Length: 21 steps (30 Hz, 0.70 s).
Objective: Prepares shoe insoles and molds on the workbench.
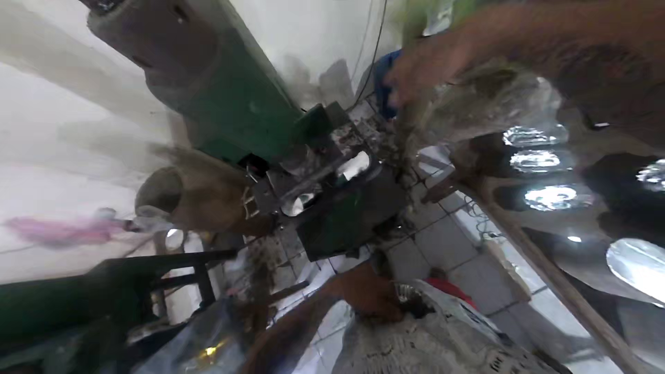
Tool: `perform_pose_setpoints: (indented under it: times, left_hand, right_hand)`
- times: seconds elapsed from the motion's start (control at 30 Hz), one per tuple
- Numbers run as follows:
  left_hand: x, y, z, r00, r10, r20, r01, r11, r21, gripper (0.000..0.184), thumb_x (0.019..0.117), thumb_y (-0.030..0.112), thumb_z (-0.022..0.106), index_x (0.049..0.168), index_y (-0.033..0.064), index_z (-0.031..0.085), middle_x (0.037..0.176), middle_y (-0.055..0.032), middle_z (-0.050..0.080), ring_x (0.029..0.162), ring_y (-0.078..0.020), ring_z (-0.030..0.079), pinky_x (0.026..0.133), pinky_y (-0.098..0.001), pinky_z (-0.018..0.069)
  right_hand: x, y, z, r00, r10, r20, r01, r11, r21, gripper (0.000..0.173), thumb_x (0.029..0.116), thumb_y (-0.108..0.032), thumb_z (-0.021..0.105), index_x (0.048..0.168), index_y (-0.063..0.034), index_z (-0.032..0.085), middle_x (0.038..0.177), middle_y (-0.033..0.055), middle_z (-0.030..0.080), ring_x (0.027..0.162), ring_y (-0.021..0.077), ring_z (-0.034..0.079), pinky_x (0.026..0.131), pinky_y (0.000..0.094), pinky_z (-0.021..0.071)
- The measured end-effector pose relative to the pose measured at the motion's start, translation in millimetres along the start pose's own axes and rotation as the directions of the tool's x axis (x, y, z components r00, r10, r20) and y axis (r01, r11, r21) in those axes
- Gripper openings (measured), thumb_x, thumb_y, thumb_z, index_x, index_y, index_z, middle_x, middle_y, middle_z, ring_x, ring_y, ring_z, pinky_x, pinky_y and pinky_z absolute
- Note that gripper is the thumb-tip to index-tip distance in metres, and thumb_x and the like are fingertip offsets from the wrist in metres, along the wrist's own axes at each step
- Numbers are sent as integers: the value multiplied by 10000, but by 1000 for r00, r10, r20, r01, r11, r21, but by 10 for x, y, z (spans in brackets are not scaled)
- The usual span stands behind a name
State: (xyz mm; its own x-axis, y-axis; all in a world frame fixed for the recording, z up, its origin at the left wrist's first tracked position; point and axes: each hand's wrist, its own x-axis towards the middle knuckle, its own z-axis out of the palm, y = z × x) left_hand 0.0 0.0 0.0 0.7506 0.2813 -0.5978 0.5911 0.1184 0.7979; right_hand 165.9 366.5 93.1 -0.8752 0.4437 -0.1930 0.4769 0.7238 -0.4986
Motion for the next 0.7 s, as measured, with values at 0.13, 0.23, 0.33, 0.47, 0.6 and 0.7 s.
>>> perform_pose_setpoints:
  times: [0.13,0.23,0.33,0.47,0.6,0.7]
  left_hand:
    - [755,99,279,997,50,54,-39,983,-177,197,1002,224,615,993,45,697,808,-7,650,682,-63,577,644,-288,517]
    - [1042,377,171,978,158,-138,-164,986,-36,258,970,102,614,1170,-49,676,1106,-165,682,981,-202,655,904,-410,548]
    - [1489,786,-315,942,50,-331,-17,995,102,483,1003,135,591,1456,-5,499,1387,-221,560,1225,-272,605,1058,-441,504]
    - [2613,1538,-820,940,38,-340,130,880,457,366,1026,212,613,1354,50,605,1381,-222,540,1165,-328,620,980,-510,536]
    - [3838,1919,-1049,982,77,-172,87,621,779,366,978,312,629,1160,3,694,1270,-231,594,1128,-356,629,954,-553,531]
    - [4368,1854,-1165,994,70,-87,39,510,859,448,945,411,681,1080,-17,693,1234,-247,609,1125,-380,628,955,-566,528]
  right_hand:
    - [-1107,-178,71,961,244,-132,-229,966,120,737,945,-568,651,1528,-149,483,1489,184,532,1369,381,506,1114,651,379]
    - [-2355,-449,899,961,241,-134,-204,949,242,663,913,-506,720,1443,-136,572,1389,167,599,1270,346,579,1057,604,462]
    - [-3542,-423,2159,911,412,35,-384,812,439,807,854,-437,811,1507,-94,484,1448,207,542,1313,395,539,1068,629,440]
    - [-4268,-265,3831,569,796,205,-756,409,512,834,878,-492,753,1555,-149,407,1562,173,442,1421,408,440,1098,692,383]
    - [-4628,58,5258,406,906,119,-801,290,524,931,827,-600,724,1579,-157,400,1600,137,428,1465,349,412,1189,583,326]
    - [-4614,134,5055,354,902,247,-825,177,536,1022,741,-581,820,1574,-170,393,1604,136,410,1453,361,416,1164,590,361]
